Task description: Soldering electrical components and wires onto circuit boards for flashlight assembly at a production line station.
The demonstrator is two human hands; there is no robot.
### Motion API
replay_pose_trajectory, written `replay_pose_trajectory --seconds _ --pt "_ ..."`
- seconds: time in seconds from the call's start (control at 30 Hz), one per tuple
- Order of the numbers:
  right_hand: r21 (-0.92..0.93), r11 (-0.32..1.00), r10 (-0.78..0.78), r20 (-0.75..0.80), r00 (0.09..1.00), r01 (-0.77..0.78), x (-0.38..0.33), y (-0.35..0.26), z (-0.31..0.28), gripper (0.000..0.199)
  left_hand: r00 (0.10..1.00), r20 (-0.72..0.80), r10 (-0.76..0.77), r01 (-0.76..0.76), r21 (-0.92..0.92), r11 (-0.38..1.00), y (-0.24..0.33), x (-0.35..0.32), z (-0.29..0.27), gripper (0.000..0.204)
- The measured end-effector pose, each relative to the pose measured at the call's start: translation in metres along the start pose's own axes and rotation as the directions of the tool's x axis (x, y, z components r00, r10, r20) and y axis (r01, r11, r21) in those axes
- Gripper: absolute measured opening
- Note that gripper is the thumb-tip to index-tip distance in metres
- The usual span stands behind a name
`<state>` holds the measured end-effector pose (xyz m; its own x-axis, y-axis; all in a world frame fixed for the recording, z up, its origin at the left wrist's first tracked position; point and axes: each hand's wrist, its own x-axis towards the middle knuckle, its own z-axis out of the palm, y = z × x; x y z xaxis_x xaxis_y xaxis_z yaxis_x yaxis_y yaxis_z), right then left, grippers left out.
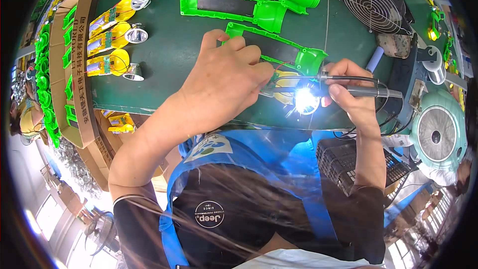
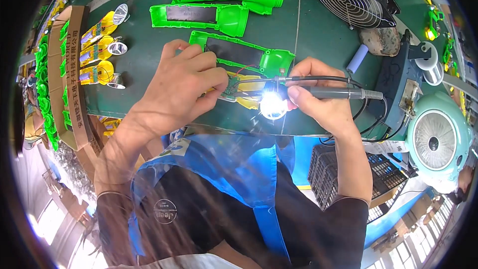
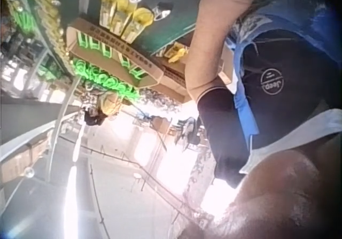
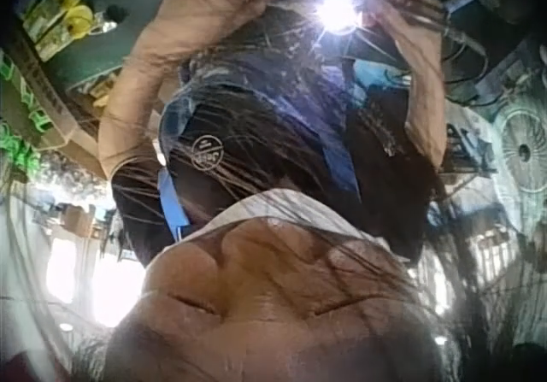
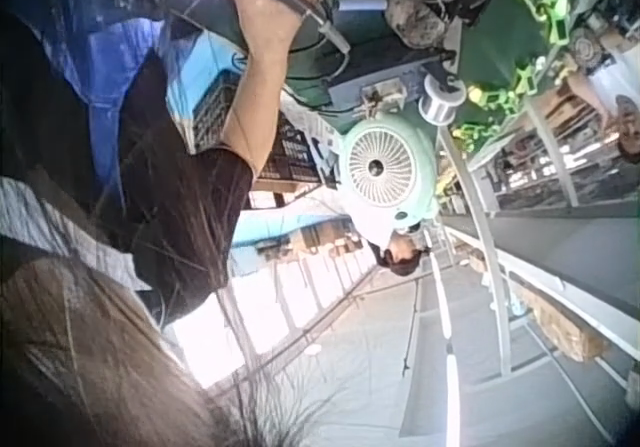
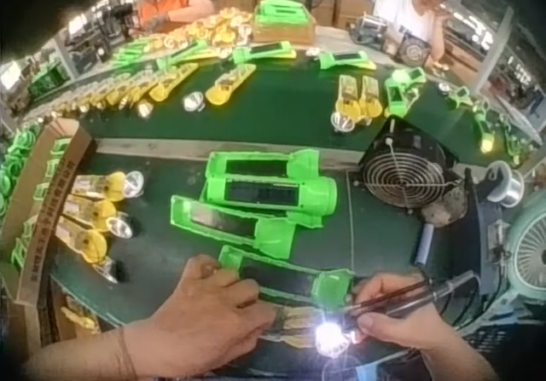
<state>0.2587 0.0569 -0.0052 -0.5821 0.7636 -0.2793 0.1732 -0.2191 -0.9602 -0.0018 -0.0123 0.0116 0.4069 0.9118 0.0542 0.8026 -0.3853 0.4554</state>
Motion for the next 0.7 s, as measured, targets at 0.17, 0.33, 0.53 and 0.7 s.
replay_pose_trajectory --seconds 0.17,0.33,0.53,0.7 --pt "-0.024 1.0 0.001 -0.028 1.0 -0.002 -0.003 -0.005 0.001 0.026 0.999 -0.041 -0.002 0.001 -0.015 1.0 0.0 0.0 0.003 0.013" --pt "0.056 0.994 -0.089 -0.136 0.987 0.097 -0.012 0.013 -0.01 0.03 0.997 -0.072 0.01 -0.01 0.002 1.0 0.001 0.0 0.004 0.013" --pt "0.19 0.97 -0.122 -0.152 0.981 0.15 -0.014 0.019 -0.017 0.029 0.999 -0.034 -0.025 0.025 -0.015 1.0 0.004 0.002 0.001 0.013" --pt "0.232 0.955 -0.154 -0.145 0.977 0.185 -0.011 0.02 -0.017 0.03 0.998 -0.062 -0.033 0.034 0.015 0.999 0.004 0.003 0.004 0.014"
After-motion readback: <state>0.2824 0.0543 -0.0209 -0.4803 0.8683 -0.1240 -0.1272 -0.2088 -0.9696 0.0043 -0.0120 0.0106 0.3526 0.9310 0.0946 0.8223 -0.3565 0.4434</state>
